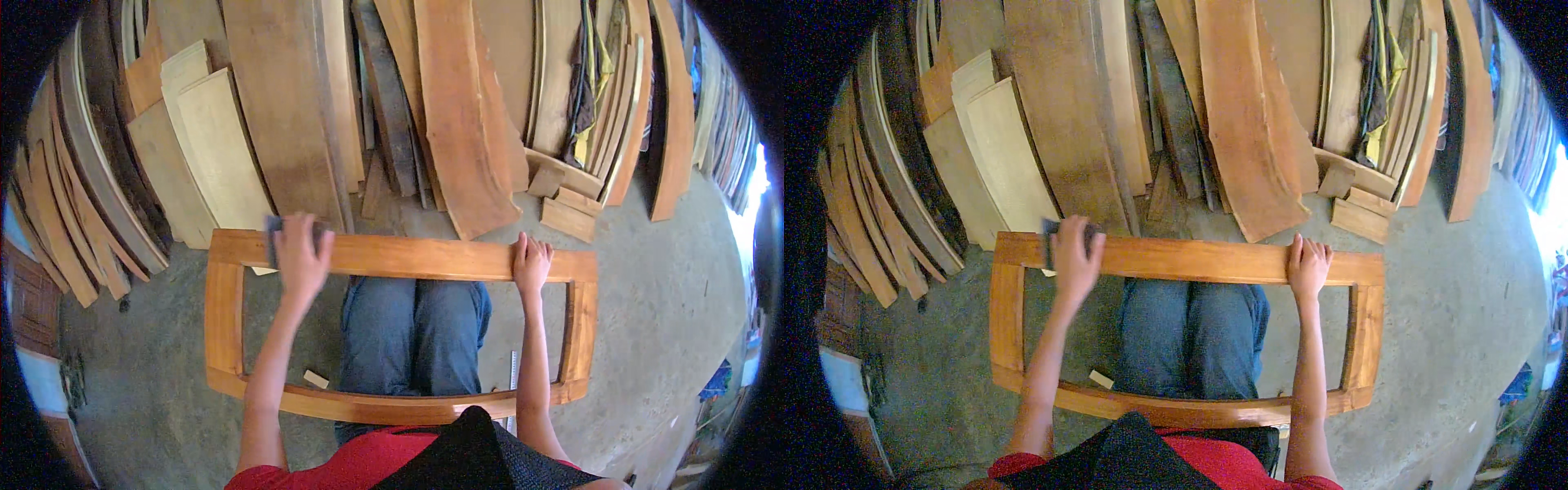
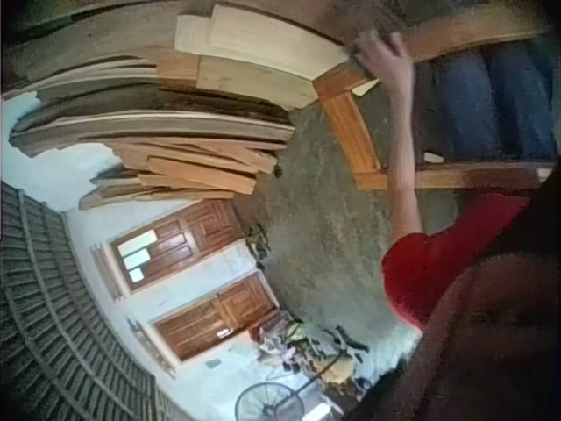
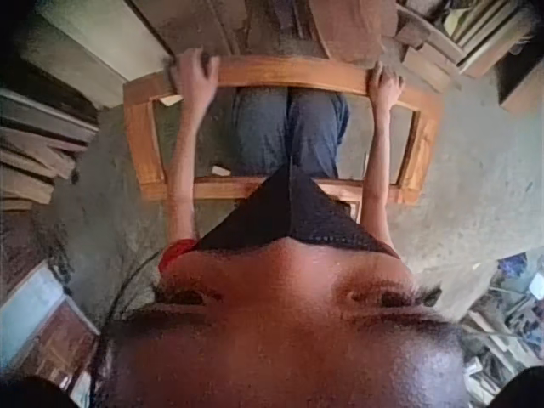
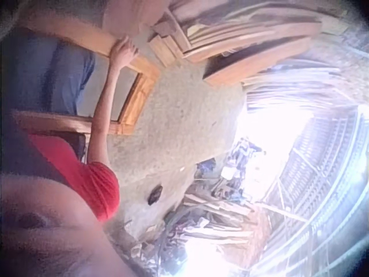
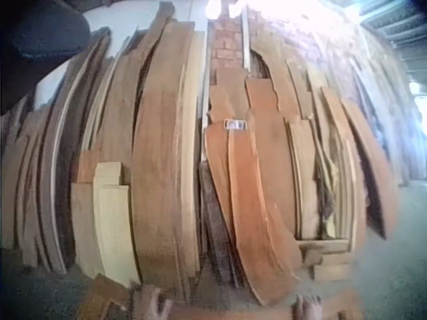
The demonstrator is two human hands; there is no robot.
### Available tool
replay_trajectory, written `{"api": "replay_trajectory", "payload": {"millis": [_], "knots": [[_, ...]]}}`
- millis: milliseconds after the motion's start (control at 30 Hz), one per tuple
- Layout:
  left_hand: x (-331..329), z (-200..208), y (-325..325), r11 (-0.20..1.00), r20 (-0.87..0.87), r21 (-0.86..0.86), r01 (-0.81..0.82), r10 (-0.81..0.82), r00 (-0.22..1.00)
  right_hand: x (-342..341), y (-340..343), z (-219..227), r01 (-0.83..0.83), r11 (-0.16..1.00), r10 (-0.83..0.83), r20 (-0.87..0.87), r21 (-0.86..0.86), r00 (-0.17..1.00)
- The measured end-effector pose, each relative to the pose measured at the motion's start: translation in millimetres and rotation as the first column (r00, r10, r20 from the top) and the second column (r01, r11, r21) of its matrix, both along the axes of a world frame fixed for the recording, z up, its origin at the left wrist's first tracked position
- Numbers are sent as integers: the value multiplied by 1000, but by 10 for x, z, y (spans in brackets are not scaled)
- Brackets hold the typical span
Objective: Sanding, staining, and measuring a wooden frame while sitting in a workshop.
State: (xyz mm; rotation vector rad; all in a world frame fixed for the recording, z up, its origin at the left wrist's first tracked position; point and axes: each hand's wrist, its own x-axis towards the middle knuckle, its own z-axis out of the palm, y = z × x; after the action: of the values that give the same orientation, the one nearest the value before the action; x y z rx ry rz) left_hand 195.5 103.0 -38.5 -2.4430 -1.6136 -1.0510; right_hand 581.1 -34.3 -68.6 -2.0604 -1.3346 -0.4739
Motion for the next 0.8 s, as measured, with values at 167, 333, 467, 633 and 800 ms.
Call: {"api": "replay_trajectory", "payload": {"millis": [167, 333, 467, 633, 800], "knots": [[-693, -122, 258, 964, -110, 40, -264, 267, 957, -28, 56, -1, -38, 998, 37, 19, 49, 999], [83, -127, 46, 996, -53, 13, -85, 86, 995, -21, 39, -21, -12, 998, 10, 38, 56, 999], [1066, -85, -260, 982, -5, -30, 188, -189, 982, 30, 23, -43, 29, 999, -30, 35, 14, 999], [1760, -291, -650, 894, 6, 16, 447, -447, 894, 8, 75, -59, 19, 999, -19, 4, -34, 1000], [1490, -287, -523, 860, -10, -37, 509, -509, 861, 6, 33, -84, -3, 1000, 3, 14, -26, 1000]]}}
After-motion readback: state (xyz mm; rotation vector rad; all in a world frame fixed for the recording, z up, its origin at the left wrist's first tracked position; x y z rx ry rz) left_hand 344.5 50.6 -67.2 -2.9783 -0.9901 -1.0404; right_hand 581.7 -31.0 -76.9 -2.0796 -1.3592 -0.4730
